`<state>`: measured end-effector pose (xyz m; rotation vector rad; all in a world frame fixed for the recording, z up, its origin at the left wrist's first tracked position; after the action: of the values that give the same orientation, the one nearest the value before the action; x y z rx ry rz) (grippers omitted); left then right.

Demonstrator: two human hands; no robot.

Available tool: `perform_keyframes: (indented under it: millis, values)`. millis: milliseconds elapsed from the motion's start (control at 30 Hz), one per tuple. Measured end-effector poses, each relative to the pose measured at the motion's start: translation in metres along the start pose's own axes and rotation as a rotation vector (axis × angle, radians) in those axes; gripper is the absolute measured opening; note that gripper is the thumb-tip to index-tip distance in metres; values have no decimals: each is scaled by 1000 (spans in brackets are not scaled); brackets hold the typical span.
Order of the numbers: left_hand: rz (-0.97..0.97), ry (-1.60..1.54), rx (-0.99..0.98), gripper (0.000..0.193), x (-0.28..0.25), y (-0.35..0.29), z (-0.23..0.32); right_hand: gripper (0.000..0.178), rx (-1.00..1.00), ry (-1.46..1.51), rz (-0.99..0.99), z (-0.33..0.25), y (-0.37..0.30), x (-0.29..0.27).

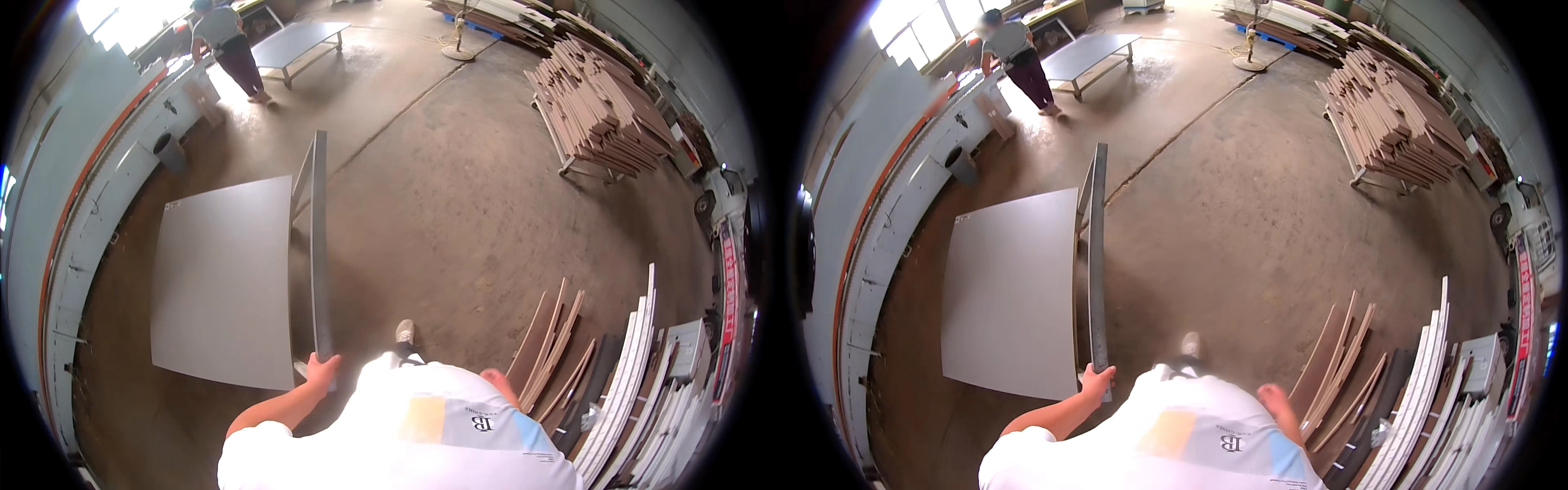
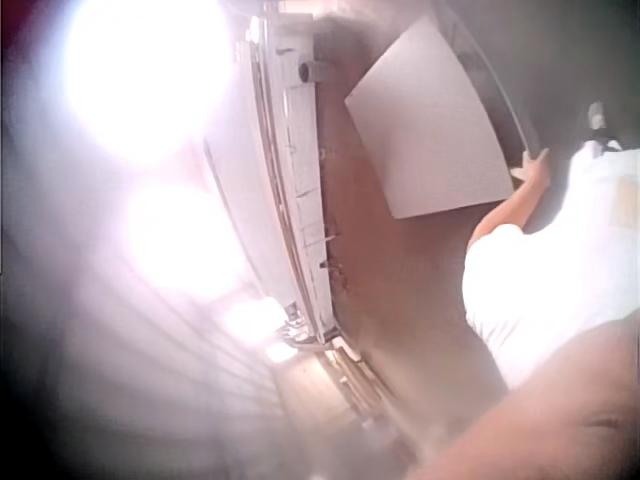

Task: The person operates a panel processing machine, repeatedly picking up flat wooden boards from a stack, placing them onto the machine's conveyor, and pressing a control button. The person also walks across the workshop floor to retrieve a large panel from a stand and briefly interacts with a coworker.

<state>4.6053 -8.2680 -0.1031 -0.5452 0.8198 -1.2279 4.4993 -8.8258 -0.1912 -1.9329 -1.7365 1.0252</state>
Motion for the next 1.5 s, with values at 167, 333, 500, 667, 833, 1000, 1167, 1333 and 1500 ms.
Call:
perform_keyframes:
  millis: [167, 333, 500, 667, 833, 1000, 1167, 1333, 1500]
  values:
    - [37, 124, 78, 44, 72, 64, 19, 13, 122, -114, -110, -27, 44, -46]
    - [79, 97, 126, 54, 154, 36, 185, 14, 266, 54, 18, -65, 145, -120]
    - [204, 214, 71, 67, 222, 118, 274, 15, 196, -69, -121, -113, 262, -165]
    - [428, 433, 173, 61, 284, 167, 364, 16, 57, -255, -289, -224, 393, -249]
    - [462, 432, 149, 61, 334, 193, 438, 16, 111, -70, 65, -329, 555, -388]
    - [376, 339, -30, 75, 357, 219, 476, 20, 77, -99, 46, -476, 665, -399]
    - [445, 346, -42, 68, 368, 244, 507, 19, -48, -214, -145, -562, 755, -340]
    - [439, 333, -118, 59, 361, 254, 553, 23, -87, -550, -460, -645, 767, -282]
    - [450, 264, -129, 66, 368, 294, 589, 24, -69, -591, -405, -762, 827, -268]
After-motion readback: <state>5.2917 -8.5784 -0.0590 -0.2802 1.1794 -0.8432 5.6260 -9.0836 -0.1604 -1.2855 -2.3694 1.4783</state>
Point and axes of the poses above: each hand's wrist, its own y-axis towards the middle knuckle, its own x-axis out of the palm, z = x × y, the point moved 5 cm from there along y, towards the middle knuckle, and after that the axes turned 3 degrees about -z, right-handed, at the moved point
